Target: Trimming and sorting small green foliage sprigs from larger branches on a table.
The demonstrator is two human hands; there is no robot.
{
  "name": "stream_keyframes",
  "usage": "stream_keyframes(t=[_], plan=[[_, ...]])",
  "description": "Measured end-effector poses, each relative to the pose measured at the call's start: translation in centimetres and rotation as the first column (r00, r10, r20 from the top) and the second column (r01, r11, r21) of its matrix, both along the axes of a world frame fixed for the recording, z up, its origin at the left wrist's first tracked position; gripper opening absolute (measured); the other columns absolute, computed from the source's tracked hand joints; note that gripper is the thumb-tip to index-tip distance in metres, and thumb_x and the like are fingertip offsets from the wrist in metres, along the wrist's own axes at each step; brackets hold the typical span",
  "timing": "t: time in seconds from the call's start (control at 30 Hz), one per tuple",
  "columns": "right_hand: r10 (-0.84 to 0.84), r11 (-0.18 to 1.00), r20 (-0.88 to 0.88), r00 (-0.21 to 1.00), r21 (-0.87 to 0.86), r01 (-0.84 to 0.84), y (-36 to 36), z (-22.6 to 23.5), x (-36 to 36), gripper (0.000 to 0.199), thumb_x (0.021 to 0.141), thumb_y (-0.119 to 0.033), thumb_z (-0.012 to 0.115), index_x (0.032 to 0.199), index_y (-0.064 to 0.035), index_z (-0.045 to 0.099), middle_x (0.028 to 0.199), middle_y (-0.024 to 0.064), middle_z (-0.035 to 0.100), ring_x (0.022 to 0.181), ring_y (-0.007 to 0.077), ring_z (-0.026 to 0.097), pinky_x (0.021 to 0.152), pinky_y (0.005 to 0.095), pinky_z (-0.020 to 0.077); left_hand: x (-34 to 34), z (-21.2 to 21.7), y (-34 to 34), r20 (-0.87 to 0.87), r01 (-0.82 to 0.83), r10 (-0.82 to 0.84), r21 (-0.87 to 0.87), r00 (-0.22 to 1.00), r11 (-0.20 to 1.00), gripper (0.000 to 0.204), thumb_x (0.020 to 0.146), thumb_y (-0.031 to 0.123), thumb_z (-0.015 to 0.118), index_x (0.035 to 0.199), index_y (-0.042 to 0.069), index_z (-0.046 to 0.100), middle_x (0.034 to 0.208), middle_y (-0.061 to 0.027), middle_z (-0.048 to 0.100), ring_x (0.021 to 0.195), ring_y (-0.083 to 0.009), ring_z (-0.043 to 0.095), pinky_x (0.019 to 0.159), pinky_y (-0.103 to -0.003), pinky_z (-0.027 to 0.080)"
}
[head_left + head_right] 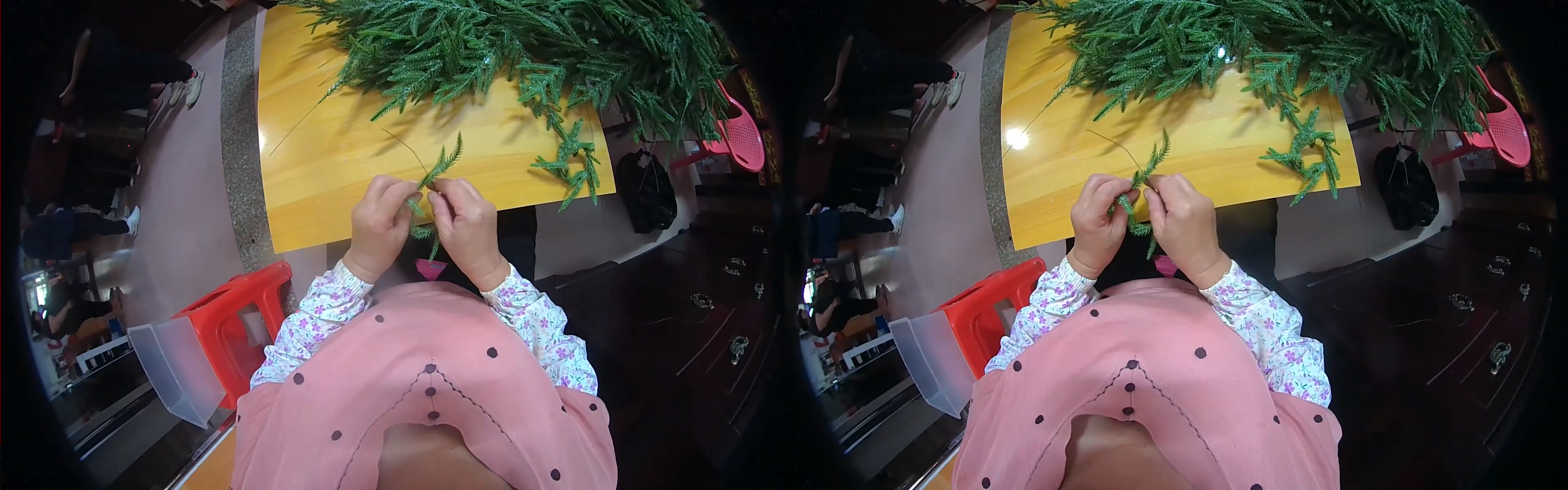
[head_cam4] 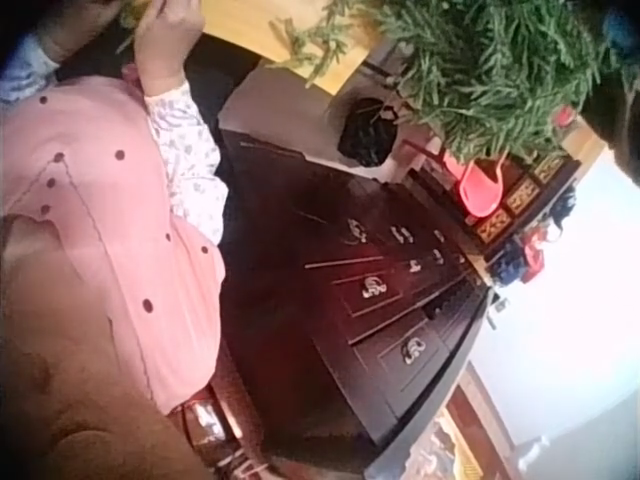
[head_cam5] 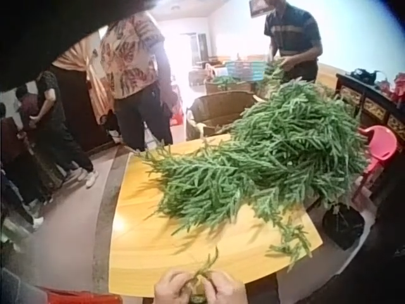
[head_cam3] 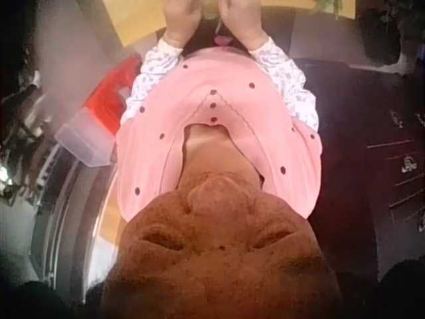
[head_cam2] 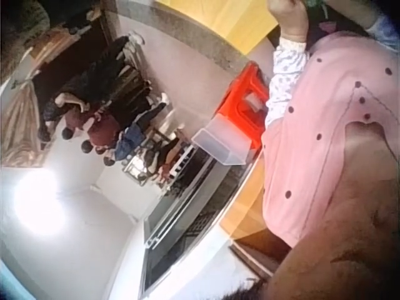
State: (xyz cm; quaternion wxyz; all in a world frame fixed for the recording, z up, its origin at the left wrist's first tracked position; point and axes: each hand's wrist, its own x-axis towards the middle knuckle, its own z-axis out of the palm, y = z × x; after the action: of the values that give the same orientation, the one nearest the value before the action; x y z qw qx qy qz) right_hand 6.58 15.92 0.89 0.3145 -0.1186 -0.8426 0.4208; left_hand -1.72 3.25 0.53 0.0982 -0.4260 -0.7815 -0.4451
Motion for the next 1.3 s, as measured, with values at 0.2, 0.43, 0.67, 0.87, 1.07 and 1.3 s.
stream_keyframes(t=[0.2, 0.43, 0.67, 0.87, 1.07, 1.3], plan=[[0.068, 0.969, 0.106, 0.992, 0.229, -0.091, 0.3, 0.3, 0.6, 0.013, 0.077, -0.002, 0.064, 0.089, -0.0022, 0.059, 0.072, 0.0120, 0.054, 0.065, 0.0301, 0.058, 0.054, 0.0375, 0.0468, 1.0, 0.0, 0.3, 0.585, -0.014, -0.023, 0.059, 0.811, 0.998, 0.013, 0.086, 0.011, 0.067, 0.089, 0.002, 0.059, 0.071, -0.0017, 0.057, 0.061, -0.0121, 0.052, 0.054, -0.022, 0.040], [0.143, 0.900, 0.162, 0.976, 0.388, -0.196, 0.9, 0.4, 1.1, 0.016, 0.074, -0.004, 0.062, 0.089, -0.0034, 0.059, 0.070, 0.0084, 0.051, 0.064, 0.0254, 0.056, 0.054, 0.0361, 0.0468, 0.1, 0.8, -0.2, 0.908, 0.034, -0.035, 0.023, 0.418, 0.999, 0.017, 0.092, 0.021, 0.062, 0.087, 0.006, 0.058, 0.067, 0.0052, 0.053, 0.057, -0.0038, 0.046, 0.052, -0.018, 0.036], [0.111, 0.856, 0.131, 0.985, 0.492, -0.162, 1.0, 0.9, 1.1, 0.021, 0.073, -0.003, 0.061, 0.094, -0.0017, 0.059, 0.074, 0.0077, 0.052, 0.066, 0.0244, 0.056, 0.056, 0.0354, 0.0477, 0.0, 1.4, 0.0, 0.910, 0.090, -0.103, 0.073, 0.402, 0.993, 0.021, 0.093, 0.025, 0.058, 0.086, 0.006, 0.054, 0.064, 0.0049, 0.050, 0.057, -0.0027, 0.043, 0.051, -0.020, 0.036], [0.145, 0.810, -0.160, 0.976, 0.586, -0.024, 1.4, 1.5, 0.1, 0.021, 0.075, -0.003, 0.060, 0.095, -0.0003, 0.056, 0.082, 0.0104, 0.054, 0.076, 0.0279, 0.058, 0.065, 0.0363, 0.0499, 0.2, 1.6, 0.2, 0.874, 0.087, -0.082, 0.046, 0.478, 0.995, 0.020, 0.094, 0.022, 0.057, 0.085, 0.004, 0.055, 0.065, 0.0028, 0.052, 0.059, -0.0050, 0.047, 0.052, -0.022, 0.038], [0.224, 0.866, 0.045, 0.974, 0.450, -0.220, 1.4, 1.6, 0.6, 0.016, 0.075, 0.003, 0.059, 0.086, -0.0019, 0.050, 0.082, 0.0094, 0.054, 0.081, 0.0230, 0.060, 0.068, 0.0318, 0.0510, -0.2, 0.9, -0.1, 0.507, 0.171, -0.133, -0.029, 0.852, 0.985, 0.019, 0.093, 0.019, 0.057, 0.085, 0.002, 0.058, 0.068, 0.0000, 0.057, 0.064, -0.0079, 0.054, 0.057, -0.025, 0.043], [0.456, 0.804, 0.161, 0.876, -0.495, -0.328, 1.8, 1.9, 1.5, 0.018, 0.075, 0.010, 0.055, 0.084, -0.0035, 0.046, 0.078, 0.0072, 0.054, 0.073, 0.0151, 0.060, 0.065, 0.0264, 0.0501, -0.7, 3.0, -1.0, 0.775, 0.358, -0.413, 0.257, 0.478, 0.898, 0.015, 0.094, 0.014, 0.055, 0.086, 0.001, 0.057, 0.071, -0.0028, 0.055, 0.068, -0.0088, 0.053, 0.061, -0.024, 0.043]])
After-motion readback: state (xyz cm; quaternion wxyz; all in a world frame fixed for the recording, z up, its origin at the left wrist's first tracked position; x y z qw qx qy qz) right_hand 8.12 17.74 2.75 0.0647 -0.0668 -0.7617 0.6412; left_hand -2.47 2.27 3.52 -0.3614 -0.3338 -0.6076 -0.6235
